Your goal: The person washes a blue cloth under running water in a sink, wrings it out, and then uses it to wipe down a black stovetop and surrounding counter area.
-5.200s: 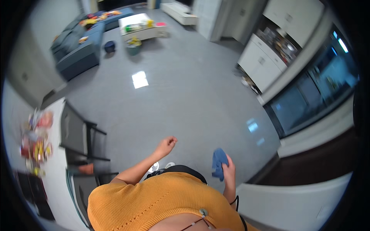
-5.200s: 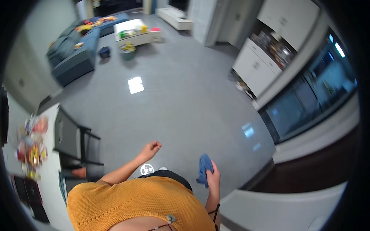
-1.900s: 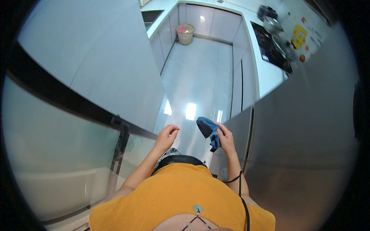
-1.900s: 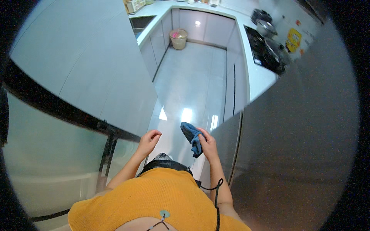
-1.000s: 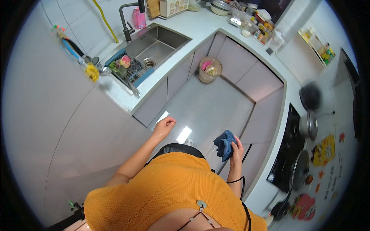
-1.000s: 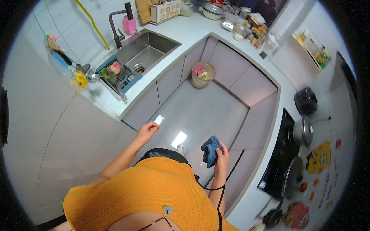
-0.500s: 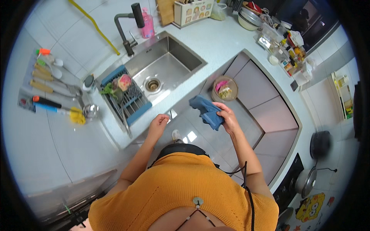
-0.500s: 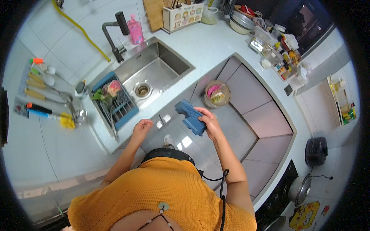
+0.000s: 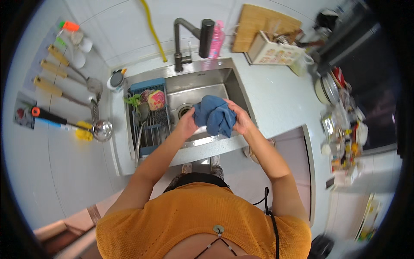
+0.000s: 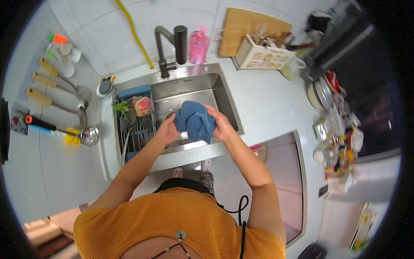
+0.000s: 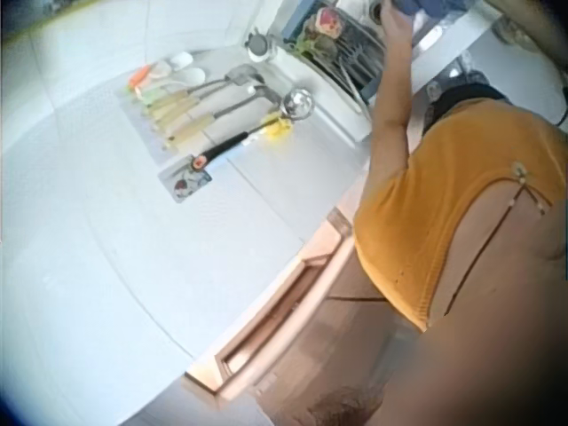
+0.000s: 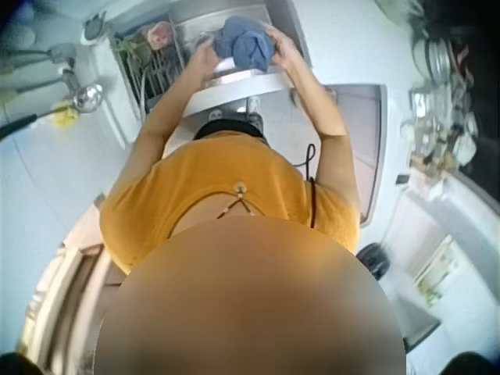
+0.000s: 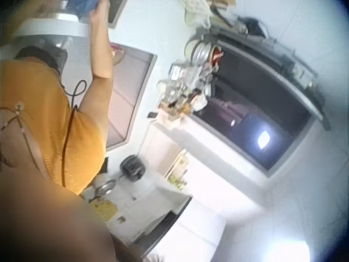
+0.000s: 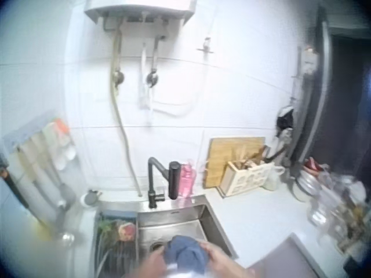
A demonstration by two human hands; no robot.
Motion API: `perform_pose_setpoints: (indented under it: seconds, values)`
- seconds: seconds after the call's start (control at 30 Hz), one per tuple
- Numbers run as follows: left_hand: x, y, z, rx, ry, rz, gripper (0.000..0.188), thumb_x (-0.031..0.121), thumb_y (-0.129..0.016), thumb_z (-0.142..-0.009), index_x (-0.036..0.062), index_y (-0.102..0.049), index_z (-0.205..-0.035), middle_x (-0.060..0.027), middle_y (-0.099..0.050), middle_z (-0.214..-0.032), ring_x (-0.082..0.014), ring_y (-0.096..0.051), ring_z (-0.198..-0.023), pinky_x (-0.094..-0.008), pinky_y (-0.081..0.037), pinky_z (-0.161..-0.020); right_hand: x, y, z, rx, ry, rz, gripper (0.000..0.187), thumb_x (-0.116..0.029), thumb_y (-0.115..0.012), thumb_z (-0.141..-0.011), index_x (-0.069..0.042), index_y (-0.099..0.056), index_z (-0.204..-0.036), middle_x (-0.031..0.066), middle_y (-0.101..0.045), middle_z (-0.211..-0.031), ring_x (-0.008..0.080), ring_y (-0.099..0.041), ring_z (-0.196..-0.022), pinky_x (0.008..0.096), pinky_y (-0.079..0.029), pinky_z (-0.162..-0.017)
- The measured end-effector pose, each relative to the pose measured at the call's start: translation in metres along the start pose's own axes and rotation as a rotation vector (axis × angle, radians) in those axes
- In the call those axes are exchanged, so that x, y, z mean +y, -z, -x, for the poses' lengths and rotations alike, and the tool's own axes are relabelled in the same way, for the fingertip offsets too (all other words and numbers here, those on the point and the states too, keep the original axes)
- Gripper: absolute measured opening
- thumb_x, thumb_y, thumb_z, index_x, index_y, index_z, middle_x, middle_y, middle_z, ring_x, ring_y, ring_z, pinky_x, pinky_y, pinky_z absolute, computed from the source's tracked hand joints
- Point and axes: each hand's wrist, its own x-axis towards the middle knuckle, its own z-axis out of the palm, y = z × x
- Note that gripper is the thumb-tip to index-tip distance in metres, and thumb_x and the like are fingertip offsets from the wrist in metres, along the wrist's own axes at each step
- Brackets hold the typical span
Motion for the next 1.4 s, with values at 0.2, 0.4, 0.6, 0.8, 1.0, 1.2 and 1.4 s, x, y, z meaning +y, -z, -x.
perform_pose_setpoints:
  seconds: [0.2,0.4,0.6,0.8,1.0,1.2,1.4]
  values:
    - [0.051,0.025,-0.025,0.262,-0.370,-0.017,0.025,0.020,-0.048,-0.091,0.0083,-0.046,-0.113,-0.0082,-0.058,-0.103,-0.0212,-0.059,-0.093,-0.0369,-0.048,-0.083,-0.037,0.054,-0.132,-0.099,-0.042,0.794,0.024,-0.009,-0.043,-0.090,-0.006,-0.057,-0.110,0.0014,-0.060,-0.093,0.0116,-0.056,-0.083,0.0257,-0.048,-0.073]
    - [0.075,-0.063,-0.024,0.547,-0.562,0.020,0.029,0.018,-0.051,-0.089,0.0071,-0.046,-0.116,-0.0067,-0.058,-0.101,-0.0200,-0.059,-0.088,-0.0340,-0.048,-0.079,-0.061,0.054,-0.248,-0.207,0.532,1.500,0.026,-0.010,-0.044,-0.087,-0.011,-0.056,-0.110,0.0084,-0.064,-0.091,0.0234,-0.062,-0.078,0.0339,-0.049,-0.068]
    - [0.070,-0.059,-0.033,0.704,-0.497,-0.095,0.019,0.025,-0.054,-0.088,0.0219,-0.052,-0.106,0.0103,-0.048,-0.066,-0.0009,-0.033,-0.044,-0.0164,-0.024,-0.038,-0.088,-0.032,-0.265,-0.202,0.712,2.243,0.046,-0.010,-0.044,-0.083,-0.020,-0.037,-0.128,0.0144,-0.061,-0.092,0.0314,-0.062,-0.083,0.0429,-0.050,-0.065]
    - [0.066,-0.066,-0.041,0.641,-0.557,-0.085,0.012,0.023,-0.052,-0.088,0.0178,-0.051,-0.099,0.0072,-0.049,-0.068,-0.0049,-0.037,-0.045,-0.0191,-0.028,-0.039,-0.098,-0.026,-0.317,-0.123,0.811,2.384,0.036,-0.014,-0.044,-0.085,-0.019,-0.042,-0.120,0.0101,-0.060,-0.087,0.0279,-0.064,-0.076,0.0388,-0.051,-0.061]
    - [0.060,-0.078,-0.060,0.588,-0.548,-0.179,0.011,0.022,-0.048,-0.090,0.0153,-0.051,-0.099,0.0051,-0.053,-0.072,-0.0071,-0.048,-0.053,-0.0188,-0.034,-0.046,-0.088,-0.013,-0.309,-0.030,0.750,2.262,0.033,-0.012,-0.043,-0.083,-0.012,-0.044,-0.117,0.0122,-0.055,-0.107,0.0293,-0.062,-0.085,0.0408,-0.050,-0.066]
    - [0.059,-0.085,-0.088,0.633,-0.656,-0.446,0.013,0.018,-0.048,-0.089,0.0089,-0.056,-0.093,0.0026,-0.054,-0.074,-0.0054,-0.049,-0.061,-0.0192,-0.039,-0.053,-0.068,0.027,-0.294,-0.267,0.786,1.777,0.047,-0.008,-0.044,-0.080,-0.009,-0.042,-0.126,0.0166,-0.045,-0.127,0.0313,-0.051,-0.109,0.0370,-0.042,-0.089]
    - [0.068,-0.077,-0.109,0.591,-0.699,-0.436,0.016,0.019,-0.048,-0.090,0.0063,-0.056,-0.094,0.0014,-0.054,-0.072,-0.0064,-0.049,-0.063,-0.0236,-0.041,-0.058,0.002,0.112,-0.296,-0.153,0.351,1.305,0.043,-0.026,-0.051,-0.087,-0.013,-0.045,-0.127,0.0093,-0.057,-0.115,0.0201,-0.054,-0.103,0.0282,-0.043,-0.081]
